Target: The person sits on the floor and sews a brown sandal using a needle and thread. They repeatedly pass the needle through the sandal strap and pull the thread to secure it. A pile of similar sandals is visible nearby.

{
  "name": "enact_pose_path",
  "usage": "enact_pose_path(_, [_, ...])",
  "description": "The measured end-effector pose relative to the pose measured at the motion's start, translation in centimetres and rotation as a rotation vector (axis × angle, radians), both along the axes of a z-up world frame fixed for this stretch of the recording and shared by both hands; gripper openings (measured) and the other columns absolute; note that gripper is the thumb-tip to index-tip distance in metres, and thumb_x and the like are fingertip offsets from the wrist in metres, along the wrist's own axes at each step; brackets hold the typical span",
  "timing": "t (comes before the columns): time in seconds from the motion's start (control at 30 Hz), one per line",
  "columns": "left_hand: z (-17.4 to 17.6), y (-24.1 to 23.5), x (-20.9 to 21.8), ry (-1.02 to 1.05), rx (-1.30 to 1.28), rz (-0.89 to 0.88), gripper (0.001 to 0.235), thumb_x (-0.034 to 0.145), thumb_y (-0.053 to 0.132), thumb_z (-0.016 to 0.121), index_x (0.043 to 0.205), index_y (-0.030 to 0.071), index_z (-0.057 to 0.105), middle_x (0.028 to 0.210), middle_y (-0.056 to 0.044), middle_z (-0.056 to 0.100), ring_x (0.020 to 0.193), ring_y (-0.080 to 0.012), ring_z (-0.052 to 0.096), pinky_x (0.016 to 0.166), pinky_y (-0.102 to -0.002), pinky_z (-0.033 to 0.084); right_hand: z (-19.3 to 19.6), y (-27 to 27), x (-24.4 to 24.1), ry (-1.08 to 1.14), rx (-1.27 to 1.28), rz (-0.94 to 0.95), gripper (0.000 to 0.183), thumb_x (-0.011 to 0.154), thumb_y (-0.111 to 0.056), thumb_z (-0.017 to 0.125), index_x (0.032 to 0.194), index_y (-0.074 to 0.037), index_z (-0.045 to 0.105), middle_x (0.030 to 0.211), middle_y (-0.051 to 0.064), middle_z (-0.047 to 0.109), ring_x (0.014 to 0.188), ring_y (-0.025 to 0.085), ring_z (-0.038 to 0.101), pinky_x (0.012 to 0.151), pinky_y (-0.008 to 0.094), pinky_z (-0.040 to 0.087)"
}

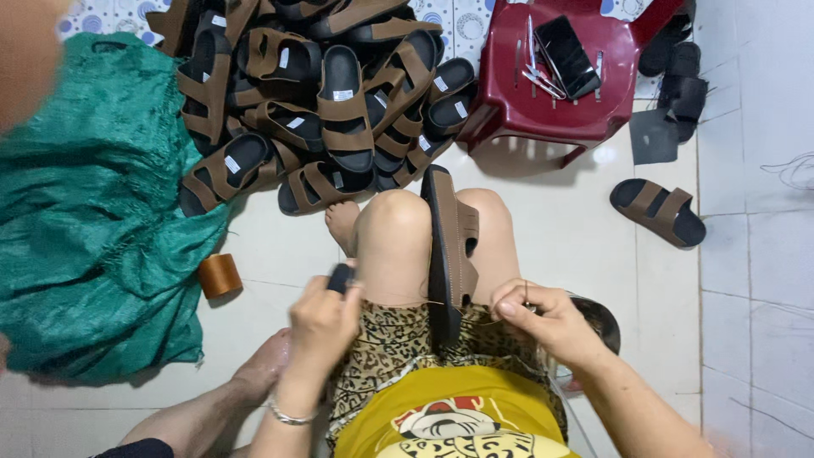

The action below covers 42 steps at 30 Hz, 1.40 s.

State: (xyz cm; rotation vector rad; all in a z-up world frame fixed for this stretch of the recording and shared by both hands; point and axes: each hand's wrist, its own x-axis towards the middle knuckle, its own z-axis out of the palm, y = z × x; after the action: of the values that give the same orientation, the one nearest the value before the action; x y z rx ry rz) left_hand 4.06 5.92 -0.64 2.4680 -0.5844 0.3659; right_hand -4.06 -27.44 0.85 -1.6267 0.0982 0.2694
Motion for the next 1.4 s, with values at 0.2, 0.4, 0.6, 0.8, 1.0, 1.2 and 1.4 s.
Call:
enact_pose_path(0.2, [-3.0, 5.7, 0.8, 0.148, -0.066, 0.239, 0.031, 0.086, 0.019, 0.087, 0.075, -0.002, 0.067, 0.07, -0.02, 0.061, 0.061, -0.0412, 0.065, 0.051, -0.045, 0.049, -1.0, 0.9, -0.4, 0.225, 0.507, -0.296, 0.023, 0.1, -0.015, 0.063, 0.083, 0.0, 0.06, 0.09, 0.023, 0.071, 0.054, 0.019, 0.059, 0.037, 0.025, 0.045])
enact_pose_path(0.4, [-7.0, 7.9, 0.3, 0.482, -0.164, 0.433, 0.028, 0.092, 0.02, 0.083, 0.118, 0.01, 0.078, 0.082, -0.018, 0.072, 0.063, -0.0359, 0.067, 0.055, -0.041, 0.051, 0.2, -0.9, 0.0, 0.417, 0.715, -0.176, 0.025, 0.103, -0.021, 0.061, 0.095, 0.001, 0.051, 0.052, 0.005, 0.038, 0.034, 0.012, 0.038, 0.028, 0.028, 0.039])
enact_pose_path(0.6, [-7.5, 7.5, 0.0, 0.598, -0.039, 0.311, 0.027, 0.088, 0.03, 0.083, 0.109, 0.015, 0.081, 0.084, -0.015, 0.073, 0.067, -0.0355, 0.07, 0.06, -0.043, 0.055, 4.2, -10.2, 0.5, 0.18, 0.452, -0.163, 0.019, 0.094, -0.013, 0.062, 0.097, 0.006, 0.063, 0.043, -0.002, 0.033, 0.03, 0.004, 0.033, 0.024, 0.021, 0.032])
enact_pose_path(0.8, [-11.6, 10.2, 0.1, 0.393, 0.037, 0.274, 0.042, 0.098, 0.034, 0.073, 0.074, -0.001, 0.07, 0.075, -0.018, 0.069, 0.064, -0.0323, 0.062, 0.062, -0.045, 0.045, 13.6, -21.2, 2.6, -0.082, 0.472, -0.51, 0.01, 0.112, -0.026, 0.055, 0.109, -0.026, 0.064, 0.064, -0.019, 0.036, 0.049, -0.008, 0.034, 0.046, 0.009, 0.028])
enact_pose_path(1.0, [-6.6, 11.0, 2.2, 0.718, -0.807, 0.589, 0.022, 0.11, 0.031, 0.064, 0.115, 0.011, 0.071, 0.054, 0.0, 0.043, 0.046, -0.0075, 0.038, 0.045, -0.023, 0.026, 12.7, -25.8, 2.7, -0.092, 0.207, -0.439, 0.013, 0.102, -0.027, 0.06, 0.111, -0.026, 0.069, 0.065, -0.014, 0.025, 0.053, 0.001, 0.023, 0.049, 0.018, 0.022])
enact_pose_path(1.2, [-7.0, 17.6, 4.1, 0.66, -1.103, 0.621, 0.025, 0.117, 0.036, 0.065, 0.114, 0.012, 0.066, 0.055, 0.009, 0.03, 0.046, -0.0073, 0.036, 0.045, -0.025, 0.028, 11.5, -21.4, 2.6, -0.065, -0.104, -0.519, 0.009, 0.098, -0.012, 0.066, 0.106, -0.009, 0.067, 0.065, 0.001, 0.042, 0.056, 0.012, 0.039, 0.05, 0.026, 0.031])
enact_pose_path(1.4, [-9.0, 22.6, 4.9, 0.775, -0.857, 0.582, 0.054, 0.109, 0.057, 0.038, 0.159, 0.039, 0.047, 0.059, 0.02, 0.017, 0.056, -0.0002, 0.02, 0.054, -0.022, 0.018, 11.7, -19.7, 3.3, 0.049, -0.182, -0.483, 0.02, 0.097, -0.012, 0.065, 0.113, -0.001, 0.068, 0.071, 0.004, 0.044, 0.057, 0.015, 0.04, 0.045, 0.027, 0.031])
